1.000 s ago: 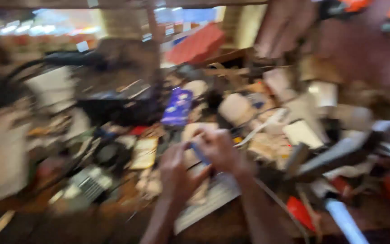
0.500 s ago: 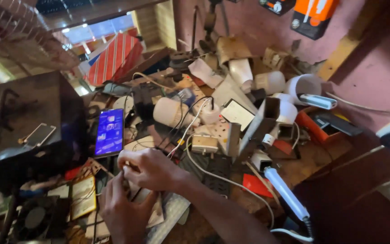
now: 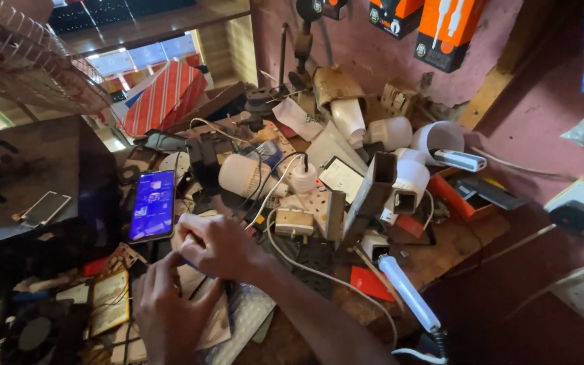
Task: Soldering wires onto a small blue battery component at a repair workbench.
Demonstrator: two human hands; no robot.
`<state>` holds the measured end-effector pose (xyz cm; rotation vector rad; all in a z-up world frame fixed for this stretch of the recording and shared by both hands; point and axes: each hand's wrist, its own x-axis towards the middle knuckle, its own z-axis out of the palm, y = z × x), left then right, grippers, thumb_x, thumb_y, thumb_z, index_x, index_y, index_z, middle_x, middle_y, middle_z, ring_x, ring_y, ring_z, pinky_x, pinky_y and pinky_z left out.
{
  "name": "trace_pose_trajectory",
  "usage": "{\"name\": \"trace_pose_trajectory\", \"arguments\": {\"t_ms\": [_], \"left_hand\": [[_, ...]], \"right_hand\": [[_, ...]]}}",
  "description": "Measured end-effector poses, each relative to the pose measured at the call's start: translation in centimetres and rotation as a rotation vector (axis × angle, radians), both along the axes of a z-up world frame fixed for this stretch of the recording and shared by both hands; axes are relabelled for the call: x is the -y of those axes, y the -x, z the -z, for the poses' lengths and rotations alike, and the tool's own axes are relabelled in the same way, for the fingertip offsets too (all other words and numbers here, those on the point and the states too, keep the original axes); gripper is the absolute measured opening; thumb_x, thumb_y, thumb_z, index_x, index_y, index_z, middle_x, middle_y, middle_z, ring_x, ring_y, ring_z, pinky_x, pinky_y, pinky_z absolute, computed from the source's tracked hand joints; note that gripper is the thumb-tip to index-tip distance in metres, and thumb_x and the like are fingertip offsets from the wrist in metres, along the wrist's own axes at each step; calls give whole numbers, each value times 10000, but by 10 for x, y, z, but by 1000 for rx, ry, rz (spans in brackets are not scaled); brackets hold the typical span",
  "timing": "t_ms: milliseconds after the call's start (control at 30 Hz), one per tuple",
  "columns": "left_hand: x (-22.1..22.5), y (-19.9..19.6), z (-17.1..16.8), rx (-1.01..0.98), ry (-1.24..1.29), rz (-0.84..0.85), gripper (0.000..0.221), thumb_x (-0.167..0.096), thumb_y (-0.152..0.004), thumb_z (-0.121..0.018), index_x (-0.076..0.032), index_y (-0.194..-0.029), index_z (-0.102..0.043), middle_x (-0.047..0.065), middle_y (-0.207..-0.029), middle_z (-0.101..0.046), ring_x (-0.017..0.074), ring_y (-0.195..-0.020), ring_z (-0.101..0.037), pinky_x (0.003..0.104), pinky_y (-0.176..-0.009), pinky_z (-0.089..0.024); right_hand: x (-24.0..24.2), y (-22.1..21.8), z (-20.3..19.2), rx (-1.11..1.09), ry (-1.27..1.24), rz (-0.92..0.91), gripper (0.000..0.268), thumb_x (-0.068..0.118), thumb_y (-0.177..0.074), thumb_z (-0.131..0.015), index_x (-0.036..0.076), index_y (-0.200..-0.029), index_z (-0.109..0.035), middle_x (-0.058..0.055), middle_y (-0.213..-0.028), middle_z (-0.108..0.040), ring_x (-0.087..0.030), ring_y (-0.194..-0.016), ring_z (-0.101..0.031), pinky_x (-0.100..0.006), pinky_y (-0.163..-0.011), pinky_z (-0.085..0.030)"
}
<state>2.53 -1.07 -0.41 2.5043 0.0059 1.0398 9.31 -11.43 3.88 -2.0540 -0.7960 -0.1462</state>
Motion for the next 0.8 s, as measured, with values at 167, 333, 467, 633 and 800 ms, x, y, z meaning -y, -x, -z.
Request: {"name": "trace_pose_trajectory", "arguments": {"t_ms": [167, 333, 467, 633, 800], "left_hand": [[-11, -20, -2, -37, -15, 83, 590, -477, -565, -718, -87, -971, -541, 93, -938, -584, 284, -857, -541, 374, -757, -394], [-23, -40, 11, -2, 279, 383, 629, -354, -472, -816, -53, -956, -550, 128, -828, -565, 302, -743, -547, 396, -701, -443], [-28, -25, -2, 29, 231, 309, 652, -425, -476, -799, -68, -966, -556, 80, -822, -575, 237, -691, -552, 367, -695, -436], [-24, -10, -3, 62, 186, 300, 620, -414, -494, -773, -91, -969, -538, 71, -842, -577, 272, -805, -576, 377, -730, -459], [-24, -12, 1, 84, 169, 257, 626, -448, -499, -773, -84, -958, -555, 66, -840, -574, 265, -816, -573, 359, -722, -454]], "right_hand": [[-2, -9, 14, -22, -65, 38, 131, 215, -753, -406, 135, -650, -413, -75, -510, -437, -189, -470, -398, -393, -475, -291], [-4, -19, 16, 75, -195, 123, 118, 178, -793, -472, 128, -758, -573, -117, -556, -518, -236, -537, -544, -342, -551, -444], [-4, -20, 9, 12, -143, 86, 107, 178, -787, -485, 147, -744, -579, -65, -517, -486, -162, -524, -508, -298, -538, -433], [-6, -6, -2, -67, -119, 81, 133, 113, -767, -474, 135, -758, -605, -27, -462, -433, -136, -473, -442, -275, -487, -401], [-8, -9, 4, -21, -70, 45, 120, 116, -750, -501, 147, -772, -615, -53, -452, -442, -158, -461, -469, -286, -467, -402]]}}
